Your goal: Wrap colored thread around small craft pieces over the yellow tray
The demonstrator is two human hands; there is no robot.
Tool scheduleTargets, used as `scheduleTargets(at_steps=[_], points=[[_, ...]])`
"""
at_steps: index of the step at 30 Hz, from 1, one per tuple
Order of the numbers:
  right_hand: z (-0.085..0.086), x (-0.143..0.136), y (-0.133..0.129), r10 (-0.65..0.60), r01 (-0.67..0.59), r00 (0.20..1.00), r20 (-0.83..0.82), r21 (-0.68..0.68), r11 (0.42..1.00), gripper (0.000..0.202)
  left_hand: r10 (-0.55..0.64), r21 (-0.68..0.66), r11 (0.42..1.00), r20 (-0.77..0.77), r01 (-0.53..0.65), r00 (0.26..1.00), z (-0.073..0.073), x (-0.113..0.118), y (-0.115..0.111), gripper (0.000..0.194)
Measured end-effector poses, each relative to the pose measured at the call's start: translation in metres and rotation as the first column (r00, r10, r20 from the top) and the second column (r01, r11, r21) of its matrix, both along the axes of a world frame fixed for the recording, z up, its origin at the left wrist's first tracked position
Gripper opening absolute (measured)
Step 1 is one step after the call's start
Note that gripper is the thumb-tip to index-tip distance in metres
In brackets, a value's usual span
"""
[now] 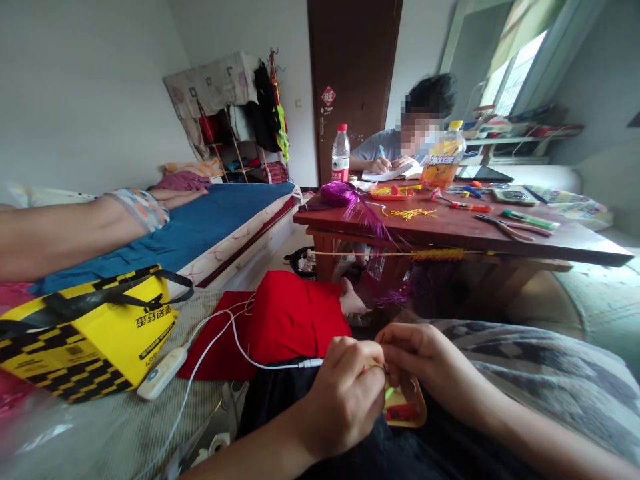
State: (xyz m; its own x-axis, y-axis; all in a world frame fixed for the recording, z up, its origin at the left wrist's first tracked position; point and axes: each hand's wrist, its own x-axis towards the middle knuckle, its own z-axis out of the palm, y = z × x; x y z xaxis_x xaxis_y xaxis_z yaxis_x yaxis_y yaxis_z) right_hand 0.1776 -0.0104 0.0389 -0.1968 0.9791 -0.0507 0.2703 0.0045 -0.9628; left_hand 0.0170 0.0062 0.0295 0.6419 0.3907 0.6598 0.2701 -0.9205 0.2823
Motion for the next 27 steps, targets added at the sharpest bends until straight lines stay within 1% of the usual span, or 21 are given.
scheduleTargets(at_steps=[2, 4, 6, 7, 8, 9, 10, 11, 12, 13, 14, 15, 16, 17, 18, 20, 22, 23, 24, 25, 27], points=[[0.0, -0.001, 0.004, 0.02, -0.032, 0.993, -0.113, -0.105, 0.994, 0.035, -0.076, 0.179, 0.98, -0.093, 0.091, 0.993, 0.001, -0.002, 0.004, 0.017], [0.001, 0.001, 0.003, 0.019, -0.029, 0.995, -0.1, -0.103, 0.994, 0.037, -0.121, 0.164, 0.976, -0.14, 0.143, 0.983, 0.004, -0.002, 0.008, 0.017], [0.002, 0.004, -0.001, -0.003, -0.001, 0.998, 0.06, 0.076, 0.997, 0.03, -0.118, -0.116, 0.987, -0.083, 0.108, 0.99, 0.008, 0.001, 0.011, 0.017], [0.004, 0.006, -0.004, -0.016, -0.033, 0.983, 0.183, 0.262, 0.965, 0.024, -0.097, -0.356, 0.931, -0.02, 0.084, 0.995, 0.009, 0.003, 0.012, 0.015], [0.005, 0.009, -0.008, -0.041, -0.123, 0.946, 0.32, 0.474, 0.872, 0.019, -0.058, -0.609, 0.789, 0.055, 0.08, 0.997, 0.009, 0.005, 0.013, 0.015], [0.006, 0.011, -0.011, -0.093, -0.257, 0.889, 0.449, 0.654, 0.711, 0.017, -0.003, -0.816, 0.569, 0.124, 0.103, 0.992, 0.009, 0.007, 0.015, 0.015], [0.006, 0.014, -0.014, -0.165, -0.4, 0.821, 0.546, 0.758, 0.516, 0.018, 0.056, -0.938, 0.315, 0.173, 0.147, 0.983, 0.008, 0.008, 0.016, 0.018], [0.007, 0.016, -0.017, -0.244, -0.513, 0.76, 0.602, 0.787, 0.343, 0.02, 0.108, -0.977, 0.079, 0.208, 0.2, 0.972, 0.006, 0.01, 0.017, 0.02], [0.007, 0.018, -0.018, -0.312, -0.581, 0.716, 0.625, 0.781, 0.23, 0.02, 0.152, -0.962, -0.105, 0.235, 0.252, 0.96, 0.005, 0.011, 0.018, 0.022], [0.007, 0.019, -0.019, -0.362, -0.61, 0.689, 0.629, 0.772, 0.18, 0.021, 0.193, -0.927, -0.231, 0.254, 0.295, 0.948, 0.003, 0.012, 0.019, 0.023], [0.007, 0.02, -0.02, -0.384, -0.611, 0.681, 0.624, 0.773, 0.172, 0.022, 0.225, -0.894, -0.304, 0.268, 0.329, 0.937, 0.001, 0.013, 0.018, 0.024], [0.007, 0.02, -0.019, -0.376, -0.597, 0.69, 0.618, 0.78, 0.188, 0.025, 0.246, -0.875, -0.33, 0.281, 0.353, 0.928, 0.001, 0.014, 0.017, 0.024], [0.006, 0.02, -0.019, -0.343, -0.574, 0.71, 0.615, 0.788, 0.224, 0.027, 0.25, -0.878, -0.307, 0.297, 0.366, 0.922, 0.001, 0.014, 0.016, 0.024], [0.006, 0.019, -0.018, -0.301, -0.534, 0.743, 0.598, 0.801, 0.272, 0.029, 0.233, -0.904, -0.23, 0.308, 0.36, 0.922, 0.002, 0.015, 0.014, 0.024], [0.005, 0.018, -0.017, -0.257, -0.471, 0.784, 0.565, 0.811, 0.347, 0.03, 0.199, -0.939, -0.09, 0.31, 0.333, 0.93, 0.003, 0.015, 0.011, 0.022], [0.005, 0.013, -0.014, -0.17, -0.288, 0.862, 0.477, 0.737, 0.611, 0.028, 0.12, -0.922, 0.323, 0.263, 0.213, 0.957, 0.006, 0.014, 0.006, 0.017], [0.006, 0.007, -0.011, -0.096, -0.081, 0.94, 0.327, 0.487, 0.87, 0.024, 0.073, -0.688, 0.722, 0.182, 0.074, 0.981, 0.007, 0.011, 0.002, 0.013], [0.007, 0.005, -0.009, -0.064, -0.01, 0.973, 0.223, 0.316, 0.949, 0.024, 0.059, -0.515, 0.857, 0.142, 0.023, 0.988, 0.007, 0.009, 0.001, 0.013], [0.008, 0.002, -0.007, -0.034, 0.018, 0.994, 0.105, 0.15, 0.989, 0.025, 0.035, -0.331, 0.944, 0.107, 0.002, 0.994, 0.006, 0.006, 0.001, 0.015], [0.01, 0.001, -0.005, -0.019, 0.019, 1.0, -0.018, 0.021, 1.0, 0.028, 0.001, -0.146, 0.989, 0.077, 0.011, 0.997, 0.005, 0.004, 0.001, 0.015], [0.011, -0.001, -0.002, -0.018, -0.016, 0.976, -0.216, -0.157, 0.987, 0.036, -0.063, 0.144, 0.988, 0.013, 0.061, 0.998, 0.004, 0.0, 0.004, 0.013]])
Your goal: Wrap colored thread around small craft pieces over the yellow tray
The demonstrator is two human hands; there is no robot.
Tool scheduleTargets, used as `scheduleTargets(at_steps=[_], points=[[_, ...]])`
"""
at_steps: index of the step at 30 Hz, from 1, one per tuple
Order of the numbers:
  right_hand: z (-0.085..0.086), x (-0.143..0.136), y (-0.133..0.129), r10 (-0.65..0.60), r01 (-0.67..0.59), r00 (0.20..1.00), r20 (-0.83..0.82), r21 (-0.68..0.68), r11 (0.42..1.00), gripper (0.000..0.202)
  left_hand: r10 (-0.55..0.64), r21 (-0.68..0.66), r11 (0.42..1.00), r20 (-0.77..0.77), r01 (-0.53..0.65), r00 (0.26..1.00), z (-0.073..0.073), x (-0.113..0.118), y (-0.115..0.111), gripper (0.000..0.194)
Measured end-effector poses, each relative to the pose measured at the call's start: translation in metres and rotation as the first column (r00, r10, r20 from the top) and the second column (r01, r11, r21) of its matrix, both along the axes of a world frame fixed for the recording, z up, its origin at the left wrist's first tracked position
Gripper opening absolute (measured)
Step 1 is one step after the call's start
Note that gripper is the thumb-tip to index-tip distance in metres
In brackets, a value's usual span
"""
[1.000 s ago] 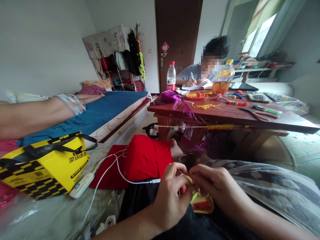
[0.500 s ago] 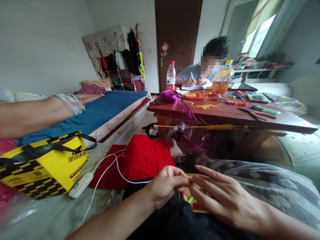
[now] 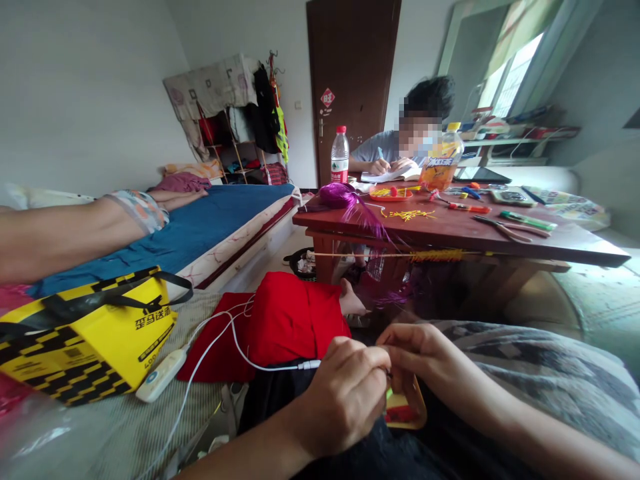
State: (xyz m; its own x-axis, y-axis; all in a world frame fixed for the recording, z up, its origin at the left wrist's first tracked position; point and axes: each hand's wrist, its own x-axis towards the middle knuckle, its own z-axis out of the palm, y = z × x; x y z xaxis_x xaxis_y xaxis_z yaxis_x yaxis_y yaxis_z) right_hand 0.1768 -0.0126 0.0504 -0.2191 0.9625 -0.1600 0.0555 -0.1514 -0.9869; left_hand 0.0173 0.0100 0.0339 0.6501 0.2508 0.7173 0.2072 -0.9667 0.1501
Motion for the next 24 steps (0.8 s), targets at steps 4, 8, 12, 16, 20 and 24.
scheduleTargets(at_steps=[4, 8, 12, 16, 20, 24], points=[[0.002, 0.002, 0.002, -0.009, -0.005, 0.99, -0.139, -0.101, 0.995, 0.04, -0.011, 0.089, 0.996, -0.073, 0.017, 0.997, 0.006, -0.002, 0.005, 0.011], [0.004, 0.002, 0.0, -0.047, 0.041, 0.994, -0.102, -0.06, 0.997, 0.038, -0.029, 0.021, 0.999, -0.08, 0.03, 0.996, 0.011, -0.001, 0.006, 0.011], [0.002, 0.0, 0.001, -0.051, 0.04, 0.994, -0.093, -0.12, 0.992, 0.04, -0.072, 0.059, 0.995, -0.099, 0.078, 0.992, 0.01, -0.003, 0.007, 0.011], [-0.002, -0.002, 0.001, -0.02, 0.013, 0.998, -0.059, -0.117, 0.993, 0.04, -0.084, -0.029, 0.996, -0.115, 0.081, 0.99, 0.008, -0.002, 0.007, 0.016], [-0.003, 0.005, -0.007, -0.101, -0.033, 0.934, 0.342, 0.363, 0.931, 0.02, -0.022, -0.684, 0.729, -0.022, 0.001, 1.0, 0.009, 0.004, 0.007, 0.016], [-0.004, 0.016, -0.015, -0.43, -0.546, 0.673, 0.601, 0.797, 0.258, 0.019, 0.14, -0.985, -0.049, 0.156, 0.164, 0.978, 0.007, 0.008, 0.013, 0.016]])
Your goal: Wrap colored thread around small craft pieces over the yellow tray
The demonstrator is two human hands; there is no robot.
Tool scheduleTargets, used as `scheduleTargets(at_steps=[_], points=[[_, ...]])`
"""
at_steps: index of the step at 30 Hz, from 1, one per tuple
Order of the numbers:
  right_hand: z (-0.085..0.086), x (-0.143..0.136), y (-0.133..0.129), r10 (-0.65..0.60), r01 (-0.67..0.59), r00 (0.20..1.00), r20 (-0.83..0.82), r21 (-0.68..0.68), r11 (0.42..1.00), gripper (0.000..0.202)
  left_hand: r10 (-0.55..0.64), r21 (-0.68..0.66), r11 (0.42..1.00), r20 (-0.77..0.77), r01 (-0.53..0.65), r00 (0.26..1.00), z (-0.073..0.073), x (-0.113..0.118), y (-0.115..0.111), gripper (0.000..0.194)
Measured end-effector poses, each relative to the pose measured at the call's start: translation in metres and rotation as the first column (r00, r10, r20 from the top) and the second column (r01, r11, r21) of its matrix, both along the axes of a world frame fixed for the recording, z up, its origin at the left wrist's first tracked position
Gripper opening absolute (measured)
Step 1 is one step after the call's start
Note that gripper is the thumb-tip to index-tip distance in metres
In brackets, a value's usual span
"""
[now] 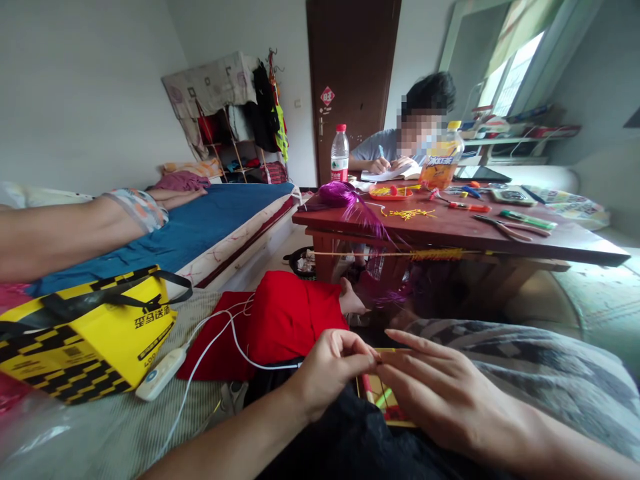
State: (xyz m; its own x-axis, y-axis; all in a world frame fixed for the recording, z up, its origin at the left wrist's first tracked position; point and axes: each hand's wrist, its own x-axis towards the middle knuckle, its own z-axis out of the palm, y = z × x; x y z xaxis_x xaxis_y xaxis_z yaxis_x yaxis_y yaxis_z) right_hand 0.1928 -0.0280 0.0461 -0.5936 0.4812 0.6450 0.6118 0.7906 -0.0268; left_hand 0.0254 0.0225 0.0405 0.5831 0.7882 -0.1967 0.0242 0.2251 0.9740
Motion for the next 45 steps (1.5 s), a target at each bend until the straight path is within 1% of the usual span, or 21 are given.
scheduleTargets(at_steps=[4, 8, 10, 12, 15, 18, 20, 21, 23, 25, 26, 28, 30, 32, 35, 36, 38, 40, 42, 44, 45], points=[[-0.003, 0.004, 0.0, 0.02, -0.039, 0.995, 0.093, 0.202, 0.979, 0.027, 0.022, -0.309, 0.951, 0.112, 0.013, 0.993, -0.003, 0.002, 0.0, 0.019], [-0.003, -0.004, 0.001, -0.077, 0.022, 0.973, -0.219, -0.243, 0.97, 0.026, 0.038, 0.236, 0.971, 0.005, -0.038, 0.999, -0.001, 0.002, -0.009, 0.013], [-0.001, -0.01, 0.003, -0.277, -0.003, 0.885, -0.374, -0.6, 0.8, 0.022, 0.105, 0.623, 0.782, -0.091, -0.025, 0.99, -0.001, 0.0, -0.013, 0.012], [0.001, -0.014, 0.006, -0.443, -0.187, 0.768, -0.462, -0.824, 0.534, 0.023, 0.166, 0.881, 0.471, -0.123, 0.031, 0.979, -0.001, -0.005, -0.014, 0.015], [0.002, -0.018, 0.013, -0.567, -0.486, 0.627, -0.533, -0.837, 0.25, 0.031, 0.147, 0.989, 0.04, -0.15, 0.146, 0.978, -0.002, -0.011, -0.012, 0.014], [0.002, -0.019, 0.017, -0.606, -0.566, 0.599, -0.524, -0.812, 0.143, 0.034, 0.126, 0.966, -0.134, -0.206, 0.222, 0.97, 0.001, -0.014, -0.009, 0.014], [0.002, -0.017, 0.015, -0.586, -0.503, 0.63, -0.51, -0.842, 0.193, 0.031, 0.107, 0.971, -0.035, -0.23, 0.235, 0.967, 0.004, -0.012, -0.008, 0.015], [0.002, -0.016, 0.013, -0.551, -0.417, 0.672, -0.495, -0.868, 0.27, 0.028, 0.089, 0.967, 0.115, -0.236, 0.225, 0.968, 0.005, -0.01, -0.008, 0.016], [0.004, -0.012, 0.008, -0.4, -0.155, 0.805, -0.438, -0.806, 0.572, 0.018, 0.034, 0.802, 0.574, -0.224, 0.164, 0.974, 0.006, -0.006, -0.007, 0.015], [0.004, -0.006, 0.003, -0.148, 0.025, 0.956, -0.253, -0.432, 0.901, 0.012, -0.003, 0.36, 0.932, -0.125, 0.048, 0.992, 0.005, -0.003, -0.005, 0.015], [0.004, -0.003, 0.001, -0.048, 0.026, 0.992, -0.114, -0.193, 0.981, 0.015, -0.011, 0.114, 0.993, -0.06, 0.017, 0.998, 0.004, -0.001, -0.003, 0.016], [0.003, 0.002, -0.001, 0.026, -0.039, 0.995, 0.094, 0.141, 0.989, 0.021, 0.002, -0.242, 0.97, 0.071, 0.016, 0.997, 0.001, 0.001, -0.001, 0.02], [0.001, 0.004, -0.002, 0.011, -0.042, 0.99, 0.138, 0.22, 0.975, 0.023, 0.016, -0.388, 0.921, 0.147, 0.043, 0.989, -0.002, 0.003, -0.001, 0.023], [-0.001, 0.004, -0.001, 0.024, -0.035, 0.997, 0.078, 0.145, 0.989, 0.027, 0.015, -0.341, 0.939, 0.152, 0.038, 0.988, -0.002, 0.004, -0.004, 0.022], [-0.001, -0.003, 0.0, -0.079, 0.043, 0.985, -0.154, -0.225, 0.973, 0.027, 0.022, 0.149, 0.988, 0.028, -0.026, 0.999, 0.001, 0.003, -0.012, 0.015], [-0.001, -0.006, 0.001, -0.167, 0.05, 0.955, -0.245, -0.423, 0.905, 0.026, 0.053, 0.379, 0.925, -0.034, -0.037, 0.998, 0.002, 0.001, -0.014, 0.013], [0.0, -0.011, 0.004, -0.355, -0.086, 0.849, -0.391, -0.766, 0.638, 0.025, 0.137, 0.765, 0.644, -0.123, 0.006, 0.983, 0.002, -0.003, -0.017, 0.015], [0.001, -0.015, 0.009, -0.477, -0.334, 0.735, -0.482, -0.87, 0.364, 0.03, 0.162, 0.948, 0.299, -0.162, 0.108, 0.973, 0.002, -0.009, -0.017, 0.016], [0.001, -0.017, 0.013, -0.542, -0.505, 0.649, -0.533, -0.835, 0.218, 0.036, 0.129, 0.98, 0.027, -0.198, 0.196, 0.972, 0.001, -0.013, -0.015, 0.016], [0.001, -0.017, 0.016, -0.566, -0.553, 0.625, -0.538, -0.816, 0.166, 0.037, 0.099, 0.966, -0.057, -0.245, 0.252, 0.964, 0.001, -0.015, -0.013, 0.016], [0.001, -0.016, 0.016, -0.561, -0.538, 0.632, -0.535, -0.823, 0.179, 0.036, 0.088, 0.967, -0.004, -0.255, 0.256, 0.963, 0.001, -0.014, -0.012, 0.016]])
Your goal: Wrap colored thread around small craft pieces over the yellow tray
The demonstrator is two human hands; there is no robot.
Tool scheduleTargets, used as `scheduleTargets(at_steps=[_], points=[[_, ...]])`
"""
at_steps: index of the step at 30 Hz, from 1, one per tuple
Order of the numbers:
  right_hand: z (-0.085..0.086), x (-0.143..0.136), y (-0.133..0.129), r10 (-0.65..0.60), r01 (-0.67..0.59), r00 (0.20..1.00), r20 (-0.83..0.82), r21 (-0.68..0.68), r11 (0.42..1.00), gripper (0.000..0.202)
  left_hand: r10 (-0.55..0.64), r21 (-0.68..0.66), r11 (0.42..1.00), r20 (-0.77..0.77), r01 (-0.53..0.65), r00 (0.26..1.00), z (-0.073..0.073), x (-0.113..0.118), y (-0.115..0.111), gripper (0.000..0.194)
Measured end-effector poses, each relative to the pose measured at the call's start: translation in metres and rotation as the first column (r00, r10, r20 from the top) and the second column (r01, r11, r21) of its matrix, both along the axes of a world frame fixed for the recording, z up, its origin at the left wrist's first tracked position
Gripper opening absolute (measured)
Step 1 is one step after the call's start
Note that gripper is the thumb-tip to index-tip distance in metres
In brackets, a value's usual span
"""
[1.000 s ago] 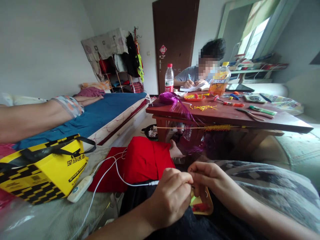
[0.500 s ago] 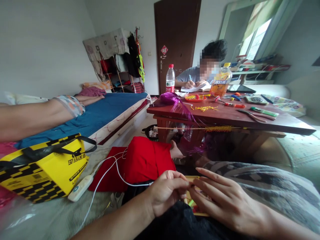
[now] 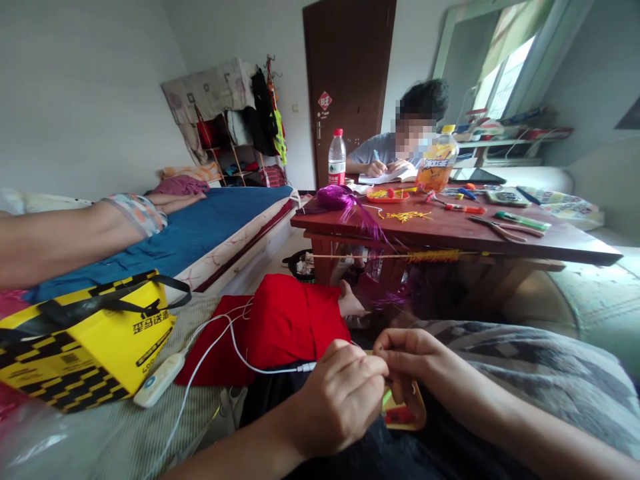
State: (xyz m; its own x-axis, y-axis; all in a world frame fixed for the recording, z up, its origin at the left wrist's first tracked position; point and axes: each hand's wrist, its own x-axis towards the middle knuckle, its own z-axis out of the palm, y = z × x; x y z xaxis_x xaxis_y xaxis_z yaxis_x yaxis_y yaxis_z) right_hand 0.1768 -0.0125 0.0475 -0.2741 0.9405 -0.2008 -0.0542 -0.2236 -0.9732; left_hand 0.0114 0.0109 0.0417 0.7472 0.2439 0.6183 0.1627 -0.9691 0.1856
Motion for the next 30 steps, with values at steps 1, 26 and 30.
scheduleTargets(at_steps=[1, 26, 30], points=[[0.001, 0.001, -0.001, -0.013, 0.01, 0.998, 0.064, 0.051, 0.999, 0.033, 0.021, -0.132, 0.991, 0.011, -0.019, 1.0, 0.001, 0.001, 0.001, 0.016], [-0.005, 0.0, -0.005, -0.005, 0.004, 1.0, 0.019, 0.022, 1.0, 0.041, 0.002, 0.013, 1.0, 0.05, -0.002, 0.999, -0.001, 0.0, -0.005, 0.012], [-0.005, 0.002, -0.005, 0.015, -0.015, 1.0, -0.018, -0.01, 1.0, 0.04, 0.001, 0.087, 0.996, -0.039, 0.002, 0.999, -0.001, -0.004, 0.0, 0.012]])
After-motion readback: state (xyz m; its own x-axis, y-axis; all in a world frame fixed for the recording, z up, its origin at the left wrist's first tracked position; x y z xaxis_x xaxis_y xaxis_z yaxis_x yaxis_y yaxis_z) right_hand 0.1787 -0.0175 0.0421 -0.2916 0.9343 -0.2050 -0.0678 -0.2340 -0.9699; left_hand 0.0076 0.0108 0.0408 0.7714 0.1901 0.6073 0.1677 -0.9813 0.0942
